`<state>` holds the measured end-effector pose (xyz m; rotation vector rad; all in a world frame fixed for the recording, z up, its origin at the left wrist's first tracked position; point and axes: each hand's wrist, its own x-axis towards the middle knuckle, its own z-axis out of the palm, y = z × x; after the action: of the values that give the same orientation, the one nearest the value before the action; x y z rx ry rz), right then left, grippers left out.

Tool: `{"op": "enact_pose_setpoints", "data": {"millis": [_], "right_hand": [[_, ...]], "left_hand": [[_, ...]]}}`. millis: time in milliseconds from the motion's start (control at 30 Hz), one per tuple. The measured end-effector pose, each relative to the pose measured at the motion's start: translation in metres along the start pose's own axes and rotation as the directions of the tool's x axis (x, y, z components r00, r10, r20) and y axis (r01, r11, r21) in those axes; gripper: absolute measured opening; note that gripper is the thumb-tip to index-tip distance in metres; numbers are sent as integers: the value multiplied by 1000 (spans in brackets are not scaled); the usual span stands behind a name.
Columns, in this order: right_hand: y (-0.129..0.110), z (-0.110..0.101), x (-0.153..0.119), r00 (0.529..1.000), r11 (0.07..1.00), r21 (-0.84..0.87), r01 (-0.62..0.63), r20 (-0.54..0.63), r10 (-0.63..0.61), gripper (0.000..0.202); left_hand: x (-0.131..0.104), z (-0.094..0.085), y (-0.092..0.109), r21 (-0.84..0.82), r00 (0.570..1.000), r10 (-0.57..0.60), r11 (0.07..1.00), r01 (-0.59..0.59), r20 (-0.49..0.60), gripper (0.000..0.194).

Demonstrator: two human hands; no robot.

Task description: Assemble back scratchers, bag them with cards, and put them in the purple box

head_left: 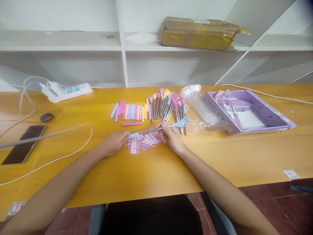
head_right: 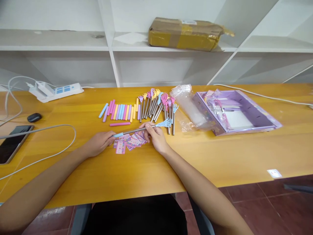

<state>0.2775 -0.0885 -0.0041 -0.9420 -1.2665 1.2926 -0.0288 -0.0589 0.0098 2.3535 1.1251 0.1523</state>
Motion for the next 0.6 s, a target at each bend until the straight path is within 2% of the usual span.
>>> {"op": "enact_pose_setpoints", "data": {"millis": [267,600], "right_hand": [[4,1,-2,998,995,-88,35,45,-32,49],[3,2,-3,995,996,-90,17,100,-8,52]], "left_hand": [[1,4,-4,57,1000,-11,998,12,-17,40],[1,0,-2,-4,1000,5,1000,-5,-15,39]]}}
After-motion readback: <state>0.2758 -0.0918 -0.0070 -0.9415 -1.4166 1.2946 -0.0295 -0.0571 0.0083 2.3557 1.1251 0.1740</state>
